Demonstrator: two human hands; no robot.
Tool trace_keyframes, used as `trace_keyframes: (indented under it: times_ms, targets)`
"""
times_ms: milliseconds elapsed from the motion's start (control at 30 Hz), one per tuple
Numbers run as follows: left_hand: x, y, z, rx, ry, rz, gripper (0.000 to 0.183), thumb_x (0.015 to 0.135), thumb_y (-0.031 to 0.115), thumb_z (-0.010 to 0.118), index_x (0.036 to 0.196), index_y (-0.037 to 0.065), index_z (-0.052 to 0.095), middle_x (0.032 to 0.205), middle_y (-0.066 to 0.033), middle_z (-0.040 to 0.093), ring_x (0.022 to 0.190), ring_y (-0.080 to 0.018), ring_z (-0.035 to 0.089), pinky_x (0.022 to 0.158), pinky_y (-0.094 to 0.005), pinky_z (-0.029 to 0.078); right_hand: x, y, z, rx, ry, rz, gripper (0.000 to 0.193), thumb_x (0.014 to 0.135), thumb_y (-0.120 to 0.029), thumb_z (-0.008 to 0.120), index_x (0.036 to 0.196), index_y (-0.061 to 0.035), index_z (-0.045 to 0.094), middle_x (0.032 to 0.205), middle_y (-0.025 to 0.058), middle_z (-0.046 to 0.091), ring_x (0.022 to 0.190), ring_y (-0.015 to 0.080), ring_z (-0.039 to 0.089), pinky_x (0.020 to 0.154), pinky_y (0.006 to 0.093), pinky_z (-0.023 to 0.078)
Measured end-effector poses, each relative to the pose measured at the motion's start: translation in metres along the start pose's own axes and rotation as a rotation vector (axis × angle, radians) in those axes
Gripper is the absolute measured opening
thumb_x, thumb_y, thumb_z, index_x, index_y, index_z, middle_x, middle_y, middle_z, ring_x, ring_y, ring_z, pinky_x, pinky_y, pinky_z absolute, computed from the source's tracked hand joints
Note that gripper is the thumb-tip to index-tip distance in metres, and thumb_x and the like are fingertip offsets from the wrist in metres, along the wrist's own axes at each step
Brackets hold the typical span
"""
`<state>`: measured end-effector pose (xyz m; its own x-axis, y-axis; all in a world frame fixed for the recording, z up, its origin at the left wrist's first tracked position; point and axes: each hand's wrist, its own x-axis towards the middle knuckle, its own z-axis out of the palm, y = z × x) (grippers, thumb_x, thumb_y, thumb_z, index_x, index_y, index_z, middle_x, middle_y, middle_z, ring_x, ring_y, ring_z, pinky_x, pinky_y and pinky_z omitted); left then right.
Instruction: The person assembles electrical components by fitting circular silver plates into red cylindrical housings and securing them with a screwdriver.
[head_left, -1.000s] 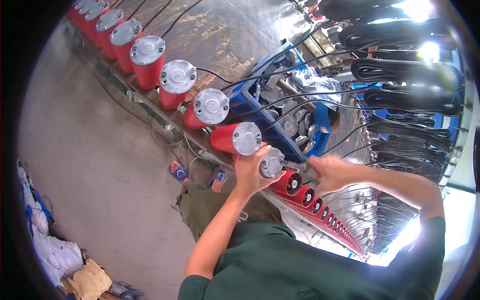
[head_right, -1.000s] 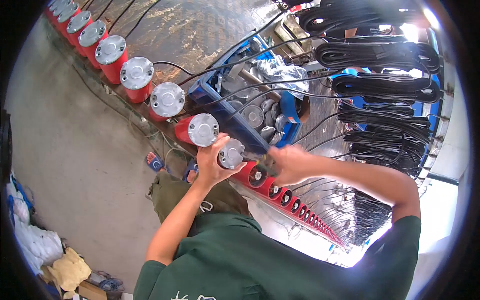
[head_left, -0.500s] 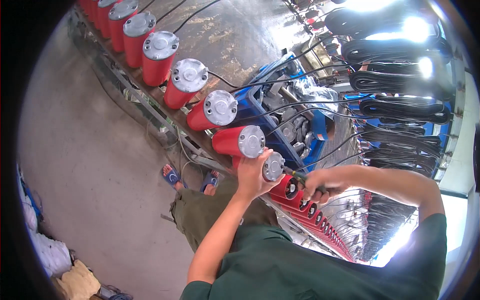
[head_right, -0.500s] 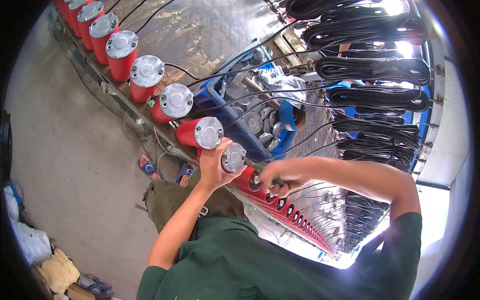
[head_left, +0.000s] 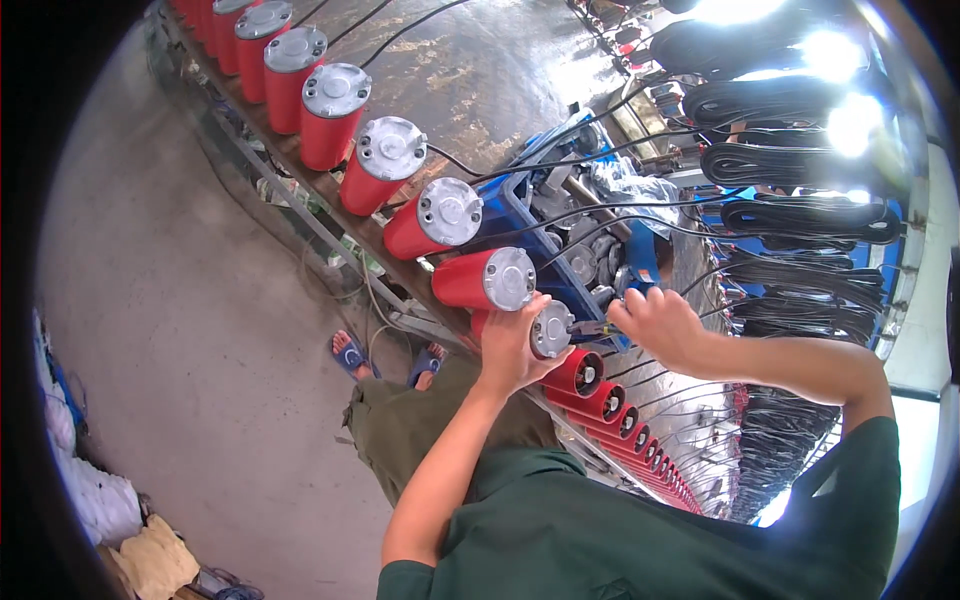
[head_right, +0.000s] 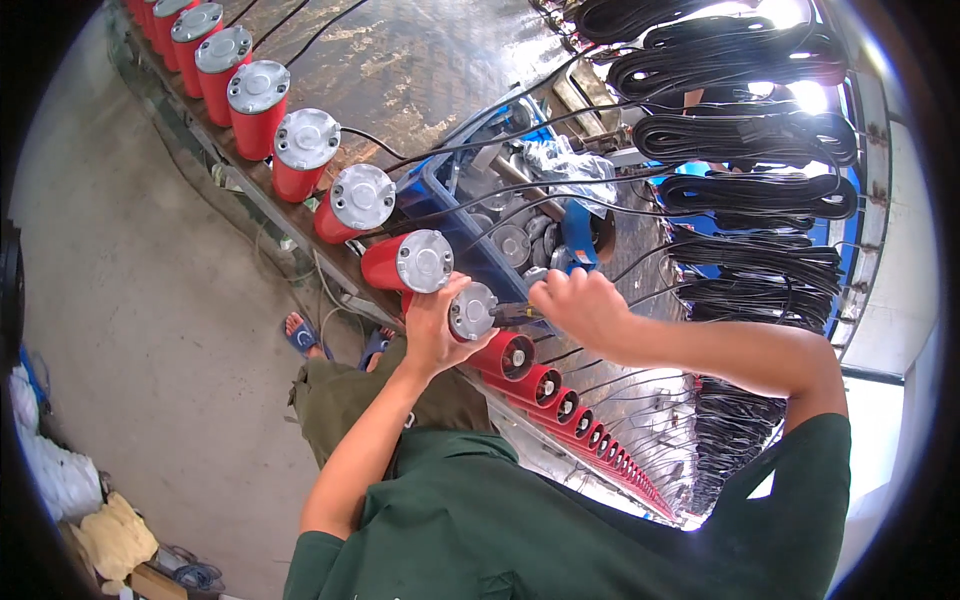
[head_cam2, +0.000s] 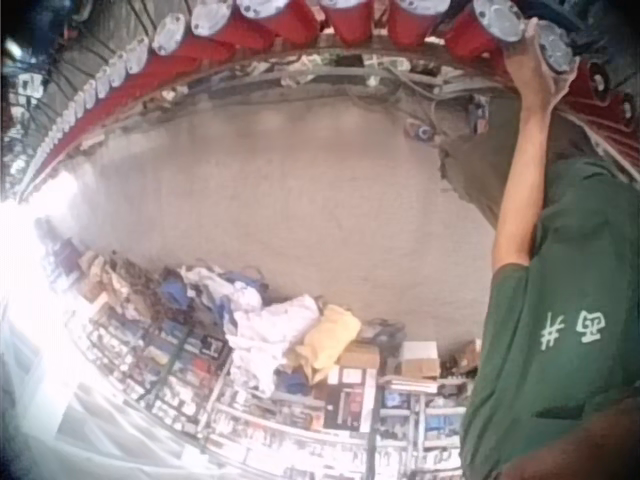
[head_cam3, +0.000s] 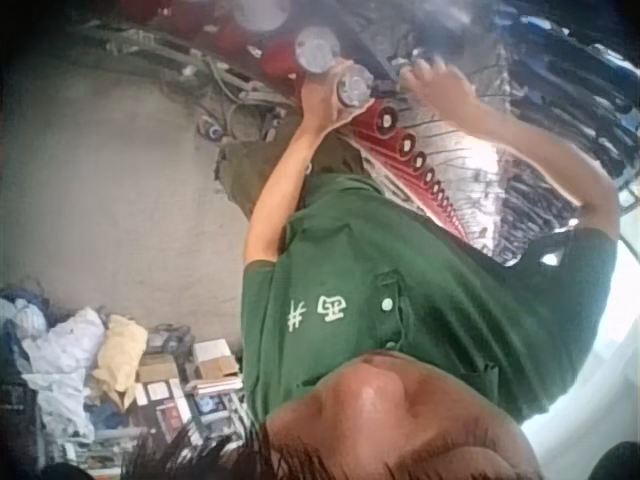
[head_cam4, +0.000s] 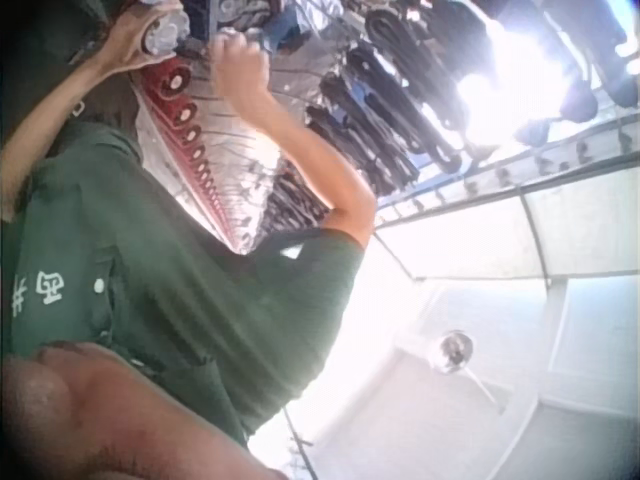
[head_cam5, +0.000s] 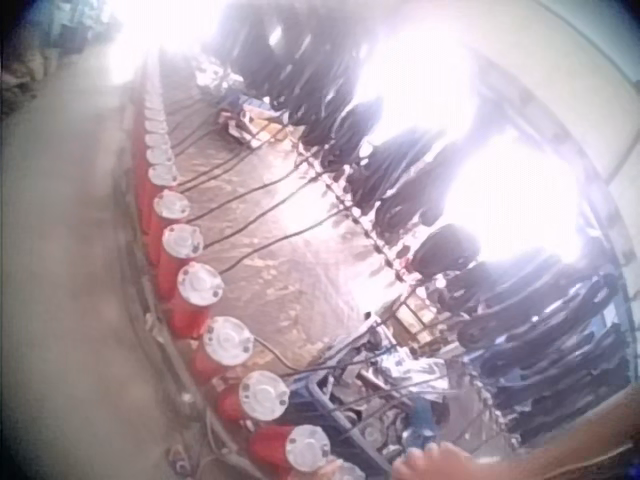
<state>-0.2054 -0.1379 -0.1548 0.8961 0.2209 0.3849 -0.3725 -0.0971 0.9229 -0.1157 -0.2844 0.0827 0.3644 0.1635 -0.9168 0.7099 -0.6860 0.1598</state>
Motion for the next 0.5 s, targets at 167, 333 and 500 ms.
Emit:
trace_keyframes:
  times_ms: [167, 333, 500]
  targets:
    - [0.0, 0.001, 0.0, 0.029, 0.011, -0.003, 0.084, 0.064, 0.027, 0.101, 0.135, 0.01, 0.059, 0.129, -0.0135, 0.069, 0.119, -0.0368, 0.067, 0.101, -0.0497, 0.052, -0.001, 0.007, -0.01, 1.003, -0.44, 0.116, 0.038, 0.088, -0.012, 0.071, 0.122, -0.0066, 0.056, 0.097, 0.0043, 0.061, 0.068, 0.0086, 0.052, 0.052, 0.0239, 0.039]
    - [0.0, -0.001, 0.0, 0.016, 0.025, 0.002, 0.086, 0.063, 0.028, 0.101, 0.136, 0.011, 0.06, 0.127, -0.0118, 0.07, 0.117, -0.0358, 0.069, 0.1, -0.0488, 0.053, -0.023, -0.001, -0.018, 0.518, -0.19, -0.002, 0.054, 0.082, -0.014, 0.073, 0.13, -0.0022, 0.051, 0.097, 0.0099, 0.059, 0.082, 0.0293, 0.062, 0.075, 0.0426, 0.053]
    - [0.001, -0.005, -0.001, -0.001, 0.023, 0.01, 0.087, 0.06, 0.028, 0.103, 0.135, 0.011, 0.062, 0.125, -0.0109, 0.072, 0.115, -0.0348, 0.07, 0.098, -0.0471, 0.054, -0.009, -0.006, -0.025, -0.094, 0.357, -0.134, 0.081, 0.064, -0.005, 0.086, 0.136, -0.0041, 0.048, 0.112, 0.0148, 0.056, 0.104, 0.0361, 0.062, 0.08, 0.0444, 0.053]
